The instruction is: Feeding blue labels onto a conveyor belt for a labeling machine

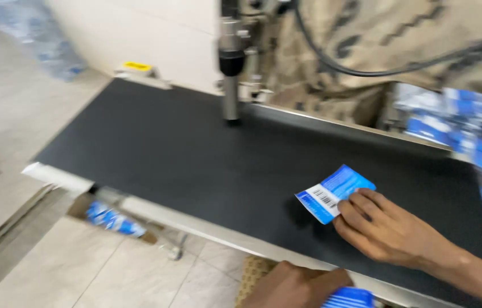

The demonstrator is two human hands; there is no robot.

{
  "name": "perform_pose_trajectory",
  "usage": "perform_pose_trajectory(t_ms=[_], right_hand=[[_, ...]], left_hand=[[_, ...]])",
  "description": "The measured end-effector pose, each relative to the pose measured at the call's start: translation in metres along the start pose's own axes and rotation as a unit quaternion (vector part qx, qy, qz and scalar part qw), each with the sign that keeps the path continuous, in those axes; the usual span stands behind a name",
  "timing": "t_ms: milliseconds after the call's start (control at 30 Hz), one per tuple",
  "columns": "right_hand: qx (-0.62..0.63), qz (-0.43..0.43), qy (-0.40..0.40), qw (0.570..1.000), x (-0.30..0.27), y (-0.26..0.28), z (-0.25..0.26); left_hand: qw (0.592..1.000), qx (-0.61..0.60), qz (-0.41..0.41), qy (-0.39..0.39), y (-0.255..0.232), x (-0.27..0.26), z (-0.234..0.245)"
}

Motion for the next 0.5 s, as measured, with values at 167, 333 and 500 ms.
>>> perform_pose_trajectory(t_ms=[167,333,500], right_hand=[[-0.135,-0.04,0.108,0.984,-0.119,-0.014,0.014],[-0.171,-0.118,0.134,0.969,-0.21,-0.046,0.007],[-0.177,-0.13,0.118,0.968,-0.239,-0.073,-0.016]], left_hand=[[0.979,-0.002,0.121,0.164,0.029,0.006,-0.044],[0.957,0.021,0.166,0.237,0.031,0.018,-0.079],[0.967,0.017,0.099,0.235,0.035,0.024,-0.102]])
Point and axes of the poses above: each hand's wrist, its own x-axis towards the middle knuckle, its own z-axis out of the back of the hand, y = z × x, the point moved 6 cm from there along x, towards the middle knuckle, and after that the axes turned 8 degrees about -y, right-handed, at the moved point
